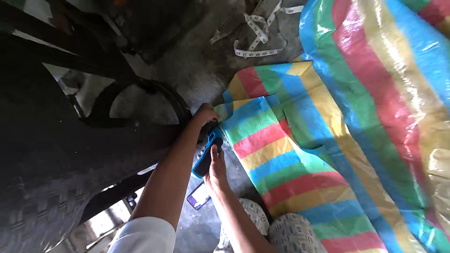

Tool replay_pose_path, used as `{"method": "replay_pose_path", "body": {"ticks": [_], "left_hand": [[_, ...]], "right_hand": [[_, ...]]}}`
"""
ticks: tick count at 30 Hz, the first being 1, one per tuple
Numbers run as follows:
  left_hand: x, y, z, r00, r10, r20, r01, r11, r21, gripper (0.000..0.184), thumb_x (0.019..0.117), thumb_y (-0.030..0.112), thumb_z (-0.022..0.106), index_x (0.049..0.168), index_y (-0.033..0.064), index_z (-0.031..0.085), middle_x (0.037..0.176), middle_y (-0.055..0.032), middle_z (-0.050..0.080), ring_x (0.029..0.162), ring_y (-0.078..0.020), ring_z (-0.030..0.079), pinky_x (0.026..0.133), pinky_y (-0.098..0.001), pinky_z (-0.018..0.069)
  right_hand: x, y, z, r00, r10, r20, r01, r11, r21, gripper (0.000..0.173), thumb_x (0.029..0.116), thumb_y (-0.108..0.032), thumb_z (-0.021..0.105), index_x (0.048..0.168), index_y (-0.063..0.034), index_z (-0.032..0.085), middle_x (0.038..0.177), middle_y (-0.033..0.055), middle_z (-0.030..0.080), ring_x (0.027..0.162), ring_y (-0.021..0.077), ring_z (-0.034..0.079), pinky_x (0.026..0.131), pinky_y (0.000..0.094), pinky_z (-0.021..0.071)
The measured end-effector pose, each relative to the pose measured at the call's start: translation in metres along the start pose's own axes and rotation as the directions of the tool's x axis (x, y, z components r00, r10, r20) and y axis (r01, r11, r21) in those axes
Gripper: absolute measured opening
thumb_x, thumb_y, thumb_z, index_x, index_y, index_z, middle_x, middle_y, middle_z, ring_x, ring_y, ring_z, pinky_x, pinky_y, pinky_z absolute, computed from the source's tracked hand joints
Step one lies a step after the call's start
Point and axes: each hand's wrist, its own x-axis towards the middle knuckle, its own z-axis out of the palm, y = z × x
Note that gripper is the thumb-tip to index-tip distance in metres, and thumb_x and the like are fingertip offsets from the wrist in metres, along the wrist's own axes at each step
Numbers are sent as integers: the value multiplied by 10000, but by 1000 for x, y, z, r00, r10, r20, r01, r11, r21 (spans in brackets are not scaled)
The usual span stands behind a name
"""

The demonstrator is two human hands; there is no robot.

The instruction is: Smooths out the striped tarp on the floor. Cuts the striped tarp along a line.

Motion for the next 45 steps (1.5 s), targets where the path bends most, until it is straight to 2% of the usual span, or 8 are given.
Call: {"method": "replay_pose_path", "body": {"ticks": [10, 16, 20, 25, 30, 36, 41, 45], "left_hand": [[-13, 10, -3, 999, -8, 37, 9, 1000, -15, 444, 977, 40, 653, 1403, 11, 533, 1300, -218, 627, 1095, -273, 659, 958, -431, 522], [-6, 4, -3, 1000, -3, 18, 2, 1000, 10, 474, 965, 45, 670, 1415, 12, 525, 1248, -223, 642, 1009, -254, 659, 902, -401, 528], [-7, 4, -2, 1000, -21, 17, 21, 1000, -11, 484, 962, 37, 674, 1419, 15, 518, 1263, -219, 641, 1023, -249, 665, 908, -394, 532], [-5, 3, -2, 1000, -19, 14, 20, 1000, -21, 500, 959, 29, 672, 1429, 5, 504, 1299, -235, 623, 1077, -286, 661, 939, -428, 530], [-3, 2, -1, 1000, -12, 7, 12, 1000, -9, 464, 962, 40, 674, 1396, -14, 520, 1262, -235, 633, 1046, -272, 662, 928, -418, 532], [-4, 0, -3, 1000, -13, 11, 13, 1000, -24, 456, 973, 42, 660, 1399, -26, 509, 1275, -239, 627, 1061, -277, 665, 934, -417, 535], [-5, 2, -2, 1000, -7, 3, 7, 1000, 2, 394, 988, 55, 640, 1357, -40, 537, 1230, -225, 652, 989, -237, 669, 868, -382, 533], [-2, 0, 0, 1000, -25, -7, 24, 999, -31, 439, 987, 45, 634, 1400, -34, 509, 1239, -232, 650, 1009, -260, 666, 897, -413, 528]], "right_hand": [[-4, -5, 23, 997, -22, -68, 29, 993, 113, 427, 1116, -314, 393, 1501, -140, 334, 1105, 132, 559, 874, 201, 627, 777, 355, 569], [-1, -4, 19, 999, -47, -23, 48, 995, 88, 421, 1122, -327, 361, 1494, -131, 346, 1038, 132, 571, 815, 210, 629, 724, 384, 580], [-2, -4, 19, 999, -29, -26, 32, 994, 105, 426, 1121, -322, 372, 1502, -135, 340, 1091, 136, 564, 862, 212, 632, 761, 383, 579], [0, -6, 21, 999, -25, -39, 29, 995, 96, 414, 1119, -340, 373, 1475, -127, 366, 1026, 130, 573, 808, 211, 628, 719, 380, 578], [6, -10, 24, 998, -29, -59, 35, 993, 112, 402, 1120, -341, 367, 1461, -128, 370, 1005, 121, 564, 787, 203, 622, 707, 372, 577], [20, -11, 22, 993, -92, -80, 96, 994, 50, 414, 1123, -336, 363, 1487, -138, 362, 1071, 139, 561, 825, 219, 621, 726, 396, 572], [30, -12, 15, 980, -172, -95, 166, 984, -66, 421, 1123, -278, 384, 1500, -95, 347, 1121, 150, 557, 856, 190, 620, 768, 335, 560], [34, -13, 9, 970, -231, -80, 214, 960, -178, 457, 1121, -274, 394, 1535, -94, 326, 1245, 183, 552, 975, 220, 627, 847, 379, 559]]}}
